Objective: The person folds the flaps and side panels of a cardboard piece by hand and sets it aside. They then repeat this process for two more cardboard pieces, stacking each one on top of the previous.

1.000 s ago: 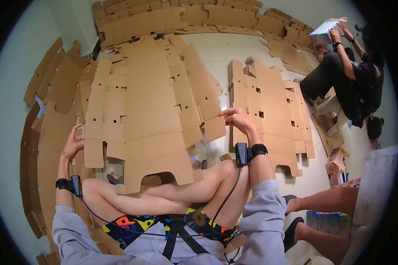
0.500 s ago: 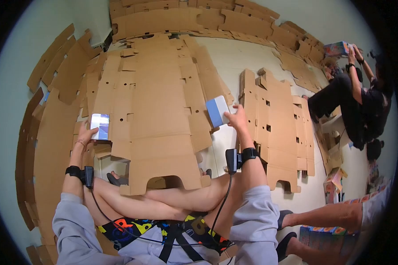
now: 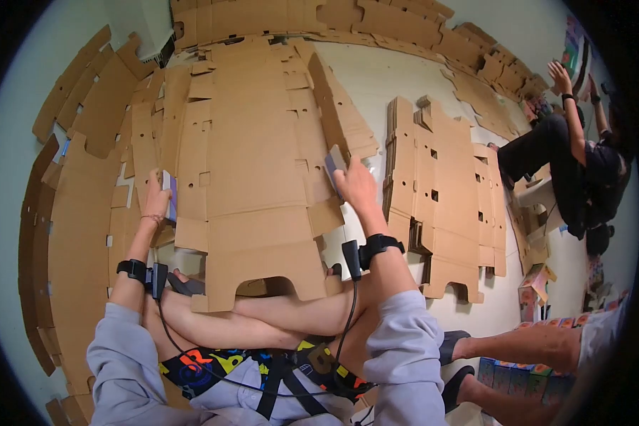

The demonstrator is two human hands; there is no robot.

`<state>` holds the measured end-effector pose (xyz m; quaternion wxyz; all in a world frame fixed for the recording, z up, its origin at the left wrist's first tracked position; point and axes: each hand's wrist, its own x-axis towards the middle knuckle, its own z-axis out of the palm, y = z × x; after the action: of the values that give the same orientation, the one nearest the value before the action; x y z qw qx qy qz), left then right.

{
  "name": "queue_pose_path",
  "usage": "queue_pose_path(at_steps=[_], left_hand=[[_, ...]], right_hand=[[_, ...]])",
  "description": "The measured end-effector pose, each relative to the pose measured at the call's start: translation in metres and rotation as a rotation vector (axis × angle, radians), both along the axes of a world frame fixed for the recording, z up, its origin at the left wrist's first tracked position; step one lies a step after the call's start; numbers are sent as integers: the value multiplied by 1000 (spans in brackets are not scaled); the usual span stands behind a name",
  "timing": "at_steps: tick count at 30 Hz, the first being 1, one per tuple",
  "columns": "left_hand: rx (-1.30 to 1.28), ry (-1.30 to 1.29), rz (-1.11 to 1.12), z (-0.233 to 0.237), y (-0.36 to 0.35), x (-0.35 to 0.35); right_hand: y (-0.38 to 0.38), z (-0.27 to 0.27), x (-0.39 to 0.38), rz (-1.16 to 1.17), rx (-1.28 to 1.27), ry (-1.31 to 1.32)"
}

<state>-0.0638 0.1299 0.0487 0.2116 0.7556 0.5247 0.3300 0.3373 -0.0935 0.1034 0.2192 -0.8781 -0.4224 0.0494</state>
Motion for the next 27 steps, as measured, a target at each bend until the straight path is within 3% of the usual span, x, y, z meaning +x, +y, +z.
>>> queue_pose_path(at_steps=[2, 3, 6, 10, 13, 16, 27], left_hand=[[-23, -10, -113, -6, -6, 17], [17, -41, -136, -15, -9, 27], [7, -110, -168, -34, -7, 43], [-16, -88, -195, -22, -14, 37], [33, 7, -161, -32, -18, 44], [45, 497, 77, -25, -49, 77], [254, 682, 152, -50, -54, 94]], right_hand=[[3, -31, 5, 47, 146, 45], [4, -24, 1, 120, 79, 139], [12, -39, -18, 209, 261, 17], [22, -53, -56, 125, 191, -140], [27, -66, -72, 77, 128, -209], [34, -74, -73, 58, 97, -330], [40, -83, -88, 23, -28, -290]])
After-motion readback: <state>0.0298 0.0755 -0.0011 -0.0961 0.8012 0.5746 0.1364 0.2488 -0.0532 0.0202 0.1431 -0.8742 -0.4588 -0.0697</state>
